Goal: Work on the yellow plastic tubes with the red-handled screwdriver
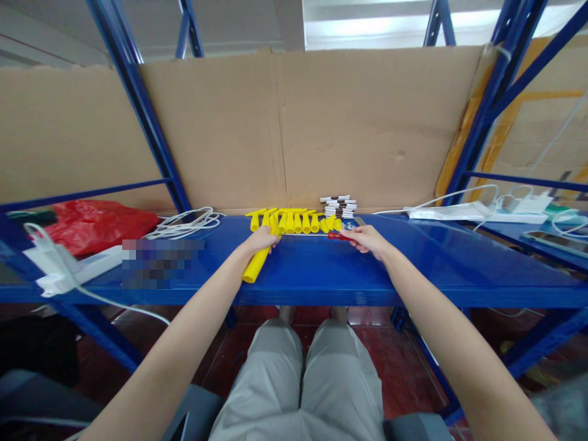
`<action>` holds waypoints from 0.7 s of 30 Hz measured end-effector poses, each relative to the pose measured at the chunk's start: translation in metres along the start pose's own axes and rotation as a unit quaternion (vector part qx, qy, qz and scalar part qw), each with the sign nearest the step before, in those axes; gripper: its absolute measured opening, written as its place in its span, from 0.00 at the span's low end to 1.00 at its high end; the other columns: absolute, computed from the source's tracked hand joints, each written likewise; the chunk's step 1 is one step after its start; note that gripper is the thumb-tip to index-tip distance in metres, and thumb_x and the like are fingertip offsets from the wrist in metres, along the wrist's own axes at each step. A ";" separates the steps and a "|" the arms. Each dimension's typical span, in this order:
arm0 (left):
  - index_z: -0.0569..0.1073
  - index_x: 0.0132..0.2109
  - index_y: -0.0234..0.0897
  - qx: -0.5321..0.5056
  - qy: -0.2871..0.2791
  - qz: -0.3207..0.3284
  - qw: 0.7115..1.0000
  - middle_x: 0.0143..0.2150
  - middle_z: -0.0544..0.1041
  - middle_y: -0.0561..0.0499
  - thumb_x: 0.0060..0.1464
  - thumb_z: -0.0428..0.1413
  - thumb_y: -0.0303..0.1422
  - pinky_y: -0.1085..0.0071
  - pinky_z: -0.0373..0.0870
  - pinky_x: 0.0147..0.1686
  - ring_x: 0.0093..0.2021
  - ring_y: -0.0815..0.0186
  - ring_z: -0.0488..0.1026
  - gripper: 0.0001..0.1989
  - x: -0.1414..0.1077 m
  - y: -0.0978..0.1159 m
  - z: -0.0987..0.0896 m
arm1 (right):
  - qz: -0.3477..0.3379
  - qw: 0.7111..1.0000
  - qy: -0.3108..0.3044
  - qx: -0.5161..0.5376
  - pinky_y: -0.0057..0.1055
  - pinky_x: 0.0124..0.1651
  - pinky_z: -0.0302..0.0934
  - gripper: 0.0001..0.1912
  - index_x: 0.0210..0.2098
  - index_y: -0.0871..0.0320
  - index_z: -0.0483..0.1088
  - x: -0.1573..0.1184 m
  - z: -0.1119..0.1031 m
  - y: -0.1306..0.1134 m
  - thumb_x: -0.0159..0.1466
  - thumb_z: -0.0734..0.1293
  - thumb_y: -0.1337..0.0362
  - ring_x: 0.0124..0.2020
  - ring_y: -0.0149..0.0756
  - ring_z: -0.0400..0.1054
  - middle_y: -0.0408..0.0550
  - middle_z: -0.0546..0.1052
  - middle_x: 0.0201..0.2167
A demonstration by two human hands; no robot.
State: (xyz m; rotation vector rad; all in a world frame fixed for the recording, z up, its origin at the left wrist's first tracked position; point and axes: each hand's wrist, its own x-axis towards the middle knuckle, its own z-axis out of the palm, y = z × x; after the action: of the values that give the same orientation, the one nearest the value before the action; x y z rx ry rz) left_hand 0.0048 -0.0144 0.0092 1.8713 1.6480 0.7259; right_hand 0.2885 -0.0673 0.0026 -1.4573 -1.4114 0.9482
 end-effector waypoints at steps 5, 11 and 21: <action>0.68 0.22 0.34 -0.011 0.002 -0.005 1.000 0.15 0.67 0.53 0.43 0.52 0.19 0.74 0.64 0.23 0.19 0.68 0.68 0.08 0.002 -0.002 0.001 | 0.000 0.999 -0.036 -0.005 0.20 0.16 0.38 0.29 0.28 0.58 0.64 -0.001 -0.003 0.001 0.43 0.79 0.46 0.15 0.19 0.47 0.34 0.60 0.16; 0.69 0.23 0.33 0.003 0.006 -0.009 1.000 0.16 0.67 0.52 0.43 0.52 0.19 0.74 0.65 0.23 0.19 0.67 0.69 0.07 0.004 -0.004 0.000 | -0.043 0.999 -0.018 -0.005 0.21 0.17 0.42 0.33 0.31 0.55 0.60 0.001 -0.003 0.005 0.37 0.81 0.50 0.15 0.21 0.51 0.32 0.63 0.15; 0.68 0.22 0.33 -0.003 -0.015 0.001 1.000 0.17 0.69 0.52 0.44 0.52 0.19 0.73 0.66 0.24 0.18 0.68 0.68 0.08 0.000 -0.001 0.000 | -0.121 0.991 0.061 -0.008 0.23 0.15 0.42 0.29 0.25 0.59 0.65 0.005 -0.005 0.003 0.40 0.78 0.43 0.14 0.22 0.54 0.39 0.67 0.15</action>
State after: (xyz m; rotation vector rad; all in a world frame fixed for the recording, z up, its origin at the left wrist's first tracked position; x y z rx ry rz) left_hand 0.0045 -0.0141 0.0083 1.8709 1.6257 0.6996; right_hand 0.2942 -0.0625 0.0012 -1.2972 -1.4693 0.6853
